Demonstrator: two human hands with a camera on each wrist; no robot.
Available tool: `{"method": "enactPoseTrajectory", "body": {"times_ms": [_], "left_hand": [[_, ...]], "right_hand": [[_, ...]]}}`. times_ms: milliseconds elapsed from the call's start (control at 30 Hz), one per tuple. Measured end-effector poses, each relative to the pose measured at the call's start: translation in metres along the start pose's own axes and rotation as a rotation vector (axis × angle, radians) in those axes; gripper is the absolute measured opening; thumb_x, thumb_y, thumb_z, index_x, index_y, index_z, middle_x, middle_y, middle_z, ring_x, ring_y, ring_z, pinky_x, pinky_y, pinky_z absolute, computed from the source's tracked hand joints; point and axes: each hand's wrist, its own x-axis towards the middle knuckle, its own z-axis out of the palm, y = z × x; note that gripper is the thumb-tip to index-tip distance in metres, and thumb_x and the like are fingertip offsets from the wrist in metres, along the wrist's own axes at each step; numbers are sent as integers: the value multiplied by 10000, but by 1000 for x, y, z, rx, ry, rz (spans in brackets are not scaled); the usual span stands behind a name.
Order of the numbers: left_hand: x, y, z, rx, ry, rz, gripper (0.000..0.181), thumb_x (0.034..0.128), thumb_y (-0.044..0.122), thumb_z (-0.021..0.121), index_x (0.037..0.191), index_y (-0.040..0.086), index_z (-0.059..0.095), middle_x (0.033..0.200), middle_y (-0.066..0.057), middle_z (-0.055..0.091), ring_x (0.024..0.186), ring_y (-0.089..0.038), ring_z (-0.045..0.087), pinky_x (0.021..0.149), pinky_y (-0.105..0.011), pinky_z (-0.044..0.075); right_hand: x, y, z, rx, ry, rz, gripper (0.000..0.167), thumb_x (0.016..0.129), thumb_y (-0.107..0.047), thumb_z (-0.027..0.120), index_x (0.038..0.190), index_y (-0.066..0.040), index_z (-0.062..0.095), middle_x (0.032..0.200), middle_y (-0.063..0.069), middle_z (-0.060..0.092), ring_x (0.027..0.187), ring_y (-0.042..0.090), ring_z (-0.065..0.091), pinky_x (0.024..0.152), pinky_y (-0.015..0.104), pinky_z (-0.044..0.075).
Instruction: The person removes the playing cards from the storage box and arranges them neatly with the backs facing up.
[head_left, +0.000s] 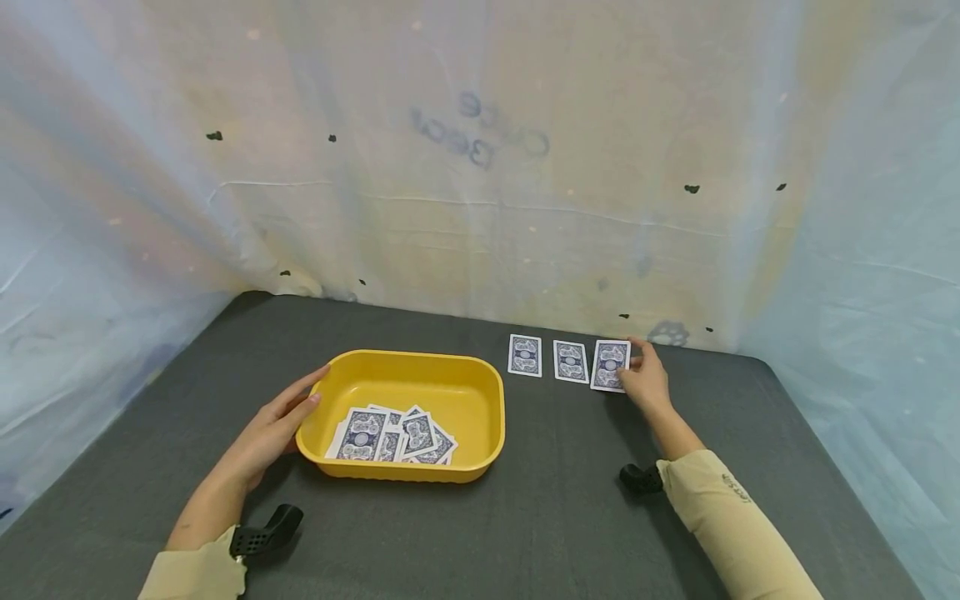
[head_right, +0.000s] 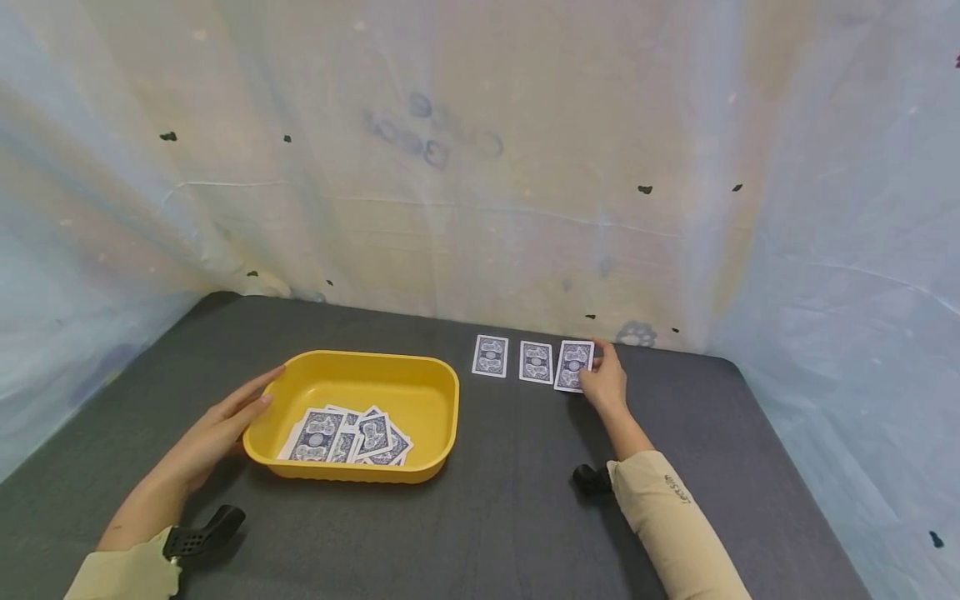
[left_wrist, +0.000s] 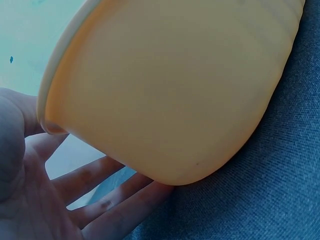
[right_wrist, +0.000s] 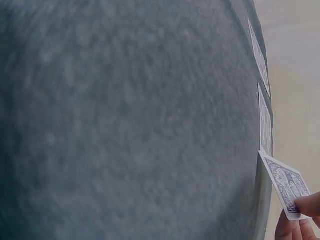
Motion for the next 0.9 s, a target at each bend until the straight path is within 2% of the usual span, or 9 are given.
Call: {"method": "enactPoseTrajectory", "body": {"times_ms": [200,367,567,767,900], "left_hand": [[0,0,0,2,3,-7,615,1008,494,380,1548,295,162,1518,-251,254,1218,-374,466,870,-418,519],[0,-1,0,3,6,-7,614,1008,492,384,1547,301,162,1509,-250,275,1215,-370,473,877,-425,518],[0,-1,0,1,7,-5,611,1009,488,386,1547,301,164,1507,-253,280,1211,-367,479,871,-418,521],[-1,1,1,-7,7,-5,607,1011,480,387,1547,291,172,1509,-250,275,1215,-373,471,869,-417,520],[-1,2,0,-10,7,-5,606,1012,478,388,1546,291,174,1512,-249,271,1216,-374,470,870,-421,521]], "right_hand": [[6,3,-4,-62,16,-42,683,817,29,535,1459,15,303,1189,303,543,1076,407,574,806,422,458],[11,7,-6,-138,20,-88,692,823,-22,611,1440,53,307,1155,319,576,1026,416,582,845,483,456],[15,10,-7,-203,-13,-117,696,828,-53,650,1421,83,312,1127,341,589,979,445,567,852,525,431],[22,13,-8,-248,-51,-92,697,836,-68,690,1424,69,340,1073,314,603,896,397,567,741,462,464],[27,16,-8,-297,-74,-68,690,835,-83,706,1413,77,366,1035,286,597,866,349,540,735,431,452]]}}
